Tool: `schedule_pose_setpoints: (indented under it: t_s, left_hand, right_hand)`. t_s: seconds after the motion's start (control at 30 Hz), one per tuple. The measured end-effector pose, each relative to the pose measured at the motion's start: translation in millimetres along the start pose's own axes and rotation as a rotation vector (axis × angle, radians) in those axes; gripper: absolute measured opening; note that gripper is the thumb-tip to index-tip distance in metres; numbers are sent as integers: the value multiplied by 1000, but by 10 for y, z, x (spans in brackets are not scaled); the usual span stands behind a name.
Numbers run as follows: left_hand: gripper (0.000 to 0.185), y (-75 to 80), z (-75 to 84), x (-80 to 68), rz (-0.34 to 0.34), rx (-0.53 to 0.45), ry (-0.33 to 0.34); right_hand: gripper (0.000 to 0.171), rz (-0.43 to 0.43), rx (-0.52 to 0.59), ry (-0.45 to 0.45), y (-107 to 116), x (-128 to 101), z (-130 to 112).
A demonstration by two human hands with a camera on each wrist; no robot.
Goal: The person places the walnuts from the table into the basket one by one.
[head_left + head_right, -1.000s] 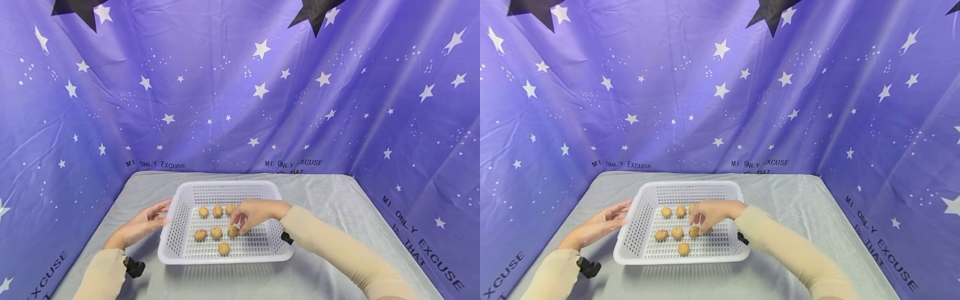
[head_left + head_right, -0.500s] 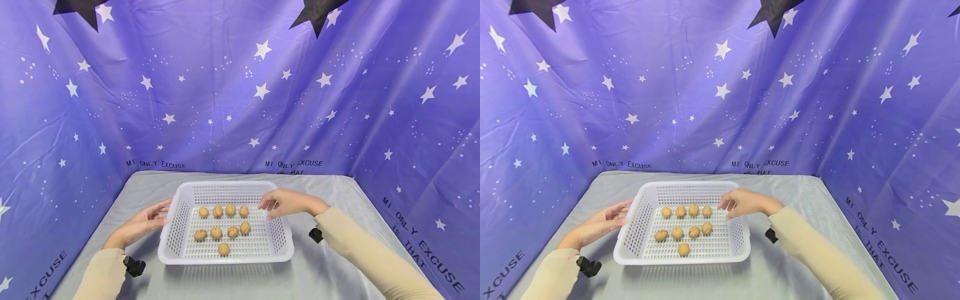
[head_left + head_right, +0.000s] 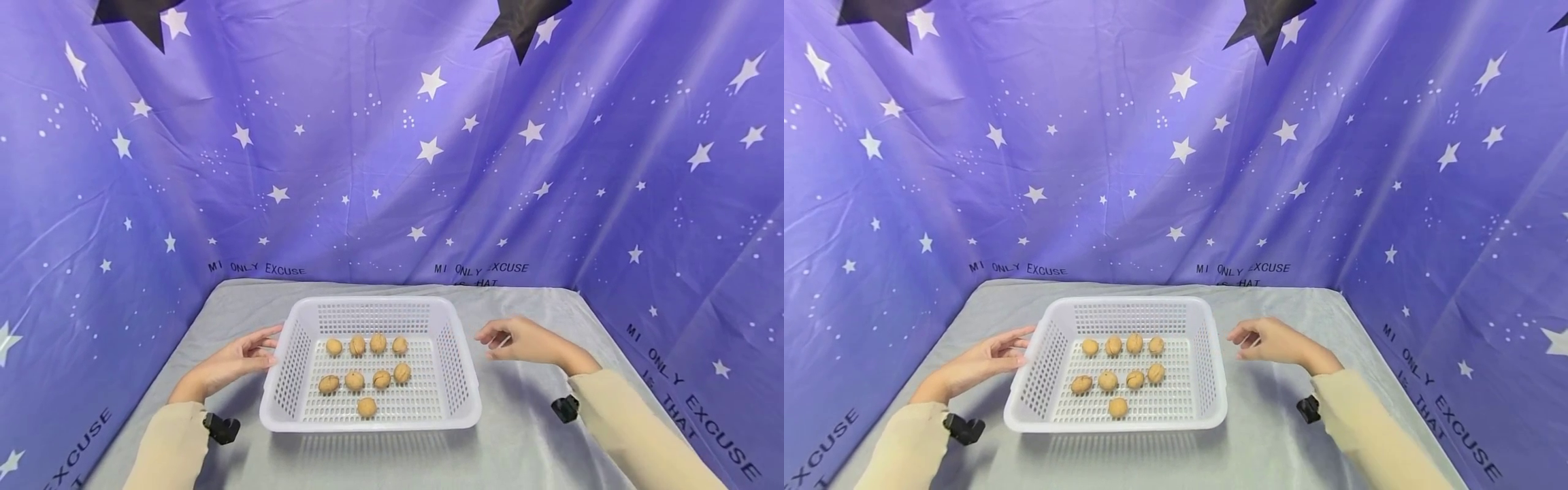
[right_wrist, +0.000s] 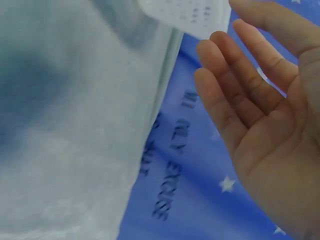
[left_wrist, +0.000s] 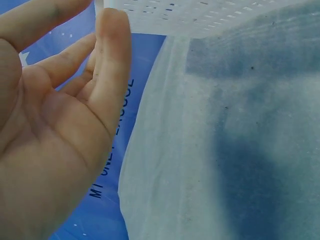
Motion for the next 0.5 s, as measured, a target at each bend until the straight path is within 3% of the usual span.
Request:
schedule_pose_setpoints:
  t_s: [0.3,0.5]
  left_hand:
    - [64,50,-37,-42,43,64,-22]
    - [55,105,-75,-89,158,172,-23]
  right_hand:
    - [30,134,-49,-19,-71,-271,289]
    - [36,213,-100,-89,-130,-346,410]
Point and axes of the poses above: each hand's wrist, its own x-axis towards the middle knuckle, its own y-axis out of the back of the hand, z = x × y, the point moved 4 cm from there along x, towards the middle knuckle
